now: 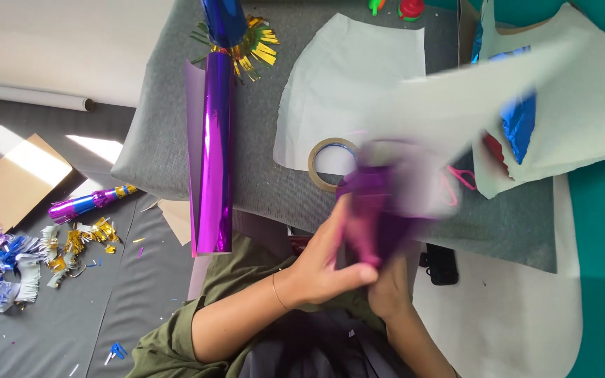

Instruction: Cutting and folding purple metallic foil to create decorative fringe for party hats.

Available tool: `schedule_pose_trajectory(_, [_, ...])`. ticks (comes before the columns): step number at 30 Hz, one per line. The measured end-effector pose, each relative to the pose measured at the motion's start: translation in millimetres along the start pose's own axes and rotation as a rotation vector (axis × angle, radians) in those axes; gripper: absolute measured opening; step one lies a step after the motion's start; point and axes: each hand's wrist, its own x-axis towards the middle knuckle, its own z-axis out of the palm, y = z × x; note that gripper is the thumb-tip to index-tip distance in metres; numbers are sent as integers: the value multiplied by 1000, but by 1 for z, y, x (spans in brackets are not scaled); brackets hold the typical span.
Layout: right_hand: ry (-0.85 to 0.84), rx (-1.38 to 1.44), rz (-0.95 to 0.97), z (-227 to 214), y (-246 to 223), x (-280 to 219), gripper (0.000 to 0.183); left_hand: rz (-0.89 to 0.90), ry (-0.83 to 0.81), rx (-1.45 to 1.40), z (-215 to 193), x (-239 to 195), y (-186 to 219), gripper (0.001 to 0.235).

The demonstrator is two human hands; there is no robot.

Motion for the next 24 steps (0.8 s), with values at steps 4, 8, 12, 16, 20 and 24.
schedule_pose_trajectory(4, [-24, -150, -11, 2, -25, 6, 52, 154, 107, -27, 6, -16, -18, 24])
schedule_pose_trajectory(8, [-77, -144, -100, 5, -54, 3, 52, 156, 315, 55, 15, -36, -12, 18])
schedule_pose_trajectory(12, [-357, -68, -20, 15, -87, 2, 60, 15, 374, -156, 18, -68, -58, 32])
schedule_pose_trajectory(16, [-385, 122, 8, 22, -116, 3, 29, 70, 288, -293, 20, -75, -57, 51])
schedule_pose_trajectory(20, [-198, -442, -207, 20, -80, -7, 27, 16, 366, -126, 23, -60, -11, 44])
schedule_pose_trajectory(24, [-30, -984, -488, 27, -61, -2, 26, -79, 594, -20, 26, -34, 28, 31])
